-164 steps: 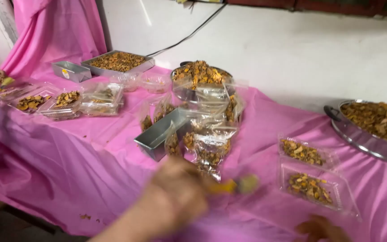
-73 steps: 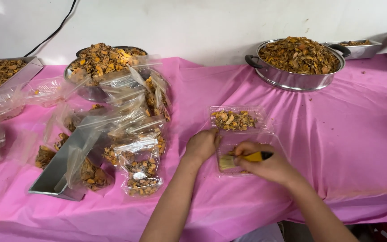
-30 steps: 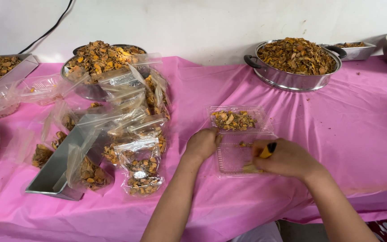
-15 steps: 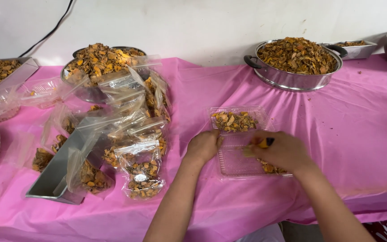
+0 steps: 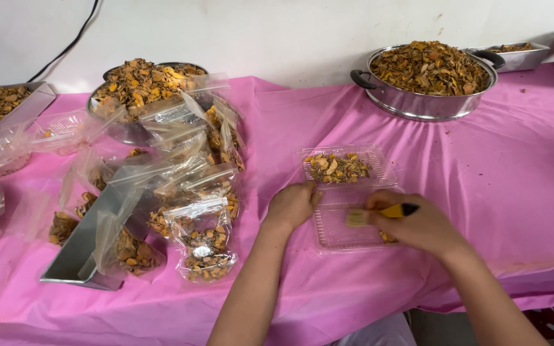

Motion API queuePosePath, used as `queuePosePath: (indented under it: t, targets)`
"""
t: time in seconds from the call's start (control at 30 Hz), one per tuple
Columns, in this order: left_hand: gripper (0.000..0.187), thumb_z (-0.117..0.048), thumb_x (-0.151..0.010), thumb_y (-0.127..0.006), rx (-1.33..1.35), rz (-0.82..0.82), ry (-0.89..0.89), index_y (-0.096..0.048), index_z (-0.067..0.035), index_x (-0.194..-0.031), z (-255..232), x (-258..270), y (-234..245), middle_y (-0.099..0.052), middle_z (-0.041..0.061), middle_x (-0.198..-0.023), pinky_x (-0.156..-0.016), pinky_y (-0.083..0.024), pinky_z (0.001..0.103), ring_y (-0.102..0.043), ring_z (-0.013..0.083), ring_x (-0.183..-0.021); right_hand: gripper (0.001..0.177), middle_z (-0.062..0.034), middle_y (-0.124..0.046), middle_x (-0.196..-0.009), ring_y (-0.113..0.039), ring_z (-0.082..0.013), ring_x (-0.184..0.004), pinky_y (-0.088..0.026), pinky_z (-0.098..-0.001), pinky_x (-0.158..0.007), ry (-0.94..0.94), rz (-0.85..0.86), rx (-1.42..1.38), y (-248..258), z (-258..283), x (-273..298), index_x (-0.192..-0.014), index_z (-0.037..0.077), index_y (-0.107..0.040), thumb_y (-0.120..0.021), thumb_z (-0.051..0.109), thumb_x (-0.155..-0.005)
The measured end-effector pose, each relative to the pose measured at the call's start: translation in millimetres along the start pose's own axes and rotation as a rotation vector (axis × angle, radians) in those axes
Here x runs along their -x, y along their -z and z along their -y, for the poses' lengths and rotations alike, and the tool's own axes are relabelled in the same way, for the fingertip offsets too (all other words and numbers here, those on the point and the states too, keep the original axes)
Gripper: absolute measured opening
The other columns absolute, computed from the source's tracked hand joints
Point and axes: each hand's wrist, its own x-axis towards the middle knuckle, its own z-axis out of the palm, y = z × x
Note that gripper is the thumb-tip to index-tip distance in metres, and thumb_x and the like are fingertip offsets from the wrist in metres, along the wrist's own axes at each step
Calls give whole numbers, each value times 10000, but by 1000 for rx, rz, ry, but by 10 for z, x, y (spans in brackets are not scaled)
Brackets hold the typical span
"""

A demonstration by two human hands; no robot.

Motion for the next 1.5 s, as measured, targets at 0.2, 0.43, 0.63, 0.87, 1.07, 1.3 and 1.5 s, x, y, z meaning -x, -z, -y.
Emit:
queuePosePath:
  t: [0.2, 0.43, 0.63, 0.87, 1.07, 1.3, 1.5]
  targets:
    - [360, -398, -1038, -460, -38, -29, 84, -567, -112, -1229, -4, -51, -49, -678, 165, -1075, -795, -550, 577, -662, 391, -985, 128, -141, -674, -779, -639, -237, -685, -526, -342, -675, 135, -212, -446, 249, -836, -20, -1084, -6, -689, -619, 47, -992]
    - [568, -478, -987, -554, -189, -387, -30, -575, -98, -1409, 30, -71, -199, -621, 150, -1185, -883, -465, 554, -495, 347, -1134, 103, -135, -632, -977, -589, -225, -847, -505, -318, -809, -59, -443, -741, 163, -1259, -55, -1206, 52, -543, -478, 102, -1144]
    - [349, -361, -965, -550, -246, -260, 41, -702, -129, -1178, -40, -48, -193, -670, 142, -1162, -886, -393, 550, -541, 371, -1104, 202, -164, -662, -988, -629, -261, -934, -499, -360, -927, -89, -481, -641, 35, -1290, -28, -1250, 12, -603, -569, 125, -1086]
    - [765, -364, -961, -614, -179, -99, 158, -268, -249, -1633, -265, 87, 75, -472, 162, -1438, -1062, -370, 637, -382, 401, -1340, 189, -118, -668, -1032, -643, -214, -896, -500, -299, -883, -10, -457, -653, 6, -1509, -133, -1190, 24, -655, -630, 113, -1026]
    - [480, -373, -801, -772, -365, -450, -404, -688, -184, -1233, -816, -36, -247, -717, 91, -1087, -1094, -305, 756, -628, 343, -1067, 201, -143, -669, -995, -645, -225, -908, -506, -316, -907, -67, -455, -662, 54, -1395, -99, -1197, 9, -658, -626, 101, -1021]
    - [309, -367, -896, -641, -341, -247, -557, -762, -121, -1039, -851, -329, -930, -687, 124, -1014, -824, -491, 527, -641, 359, -980, 175, -111, -689, -1030, -644, -206, -956, -496, -297, -872, -135, -485, -687, 43, -1455, -143, -1149, 21, -689, -656, 92, -993]
    - [127, -105, -642, -706, -344, -488, -669, -741, -139, -759, -807, -321, -1069, -708, 9, -784, -643, -494, 452, -659, 269, -750, 146, -88, -668, -1012, -614, -193, -943, -493, -288, -848, -90, -486, -652, -15, -1578, -176, -1123, 36, -689, -654, 91, -993]
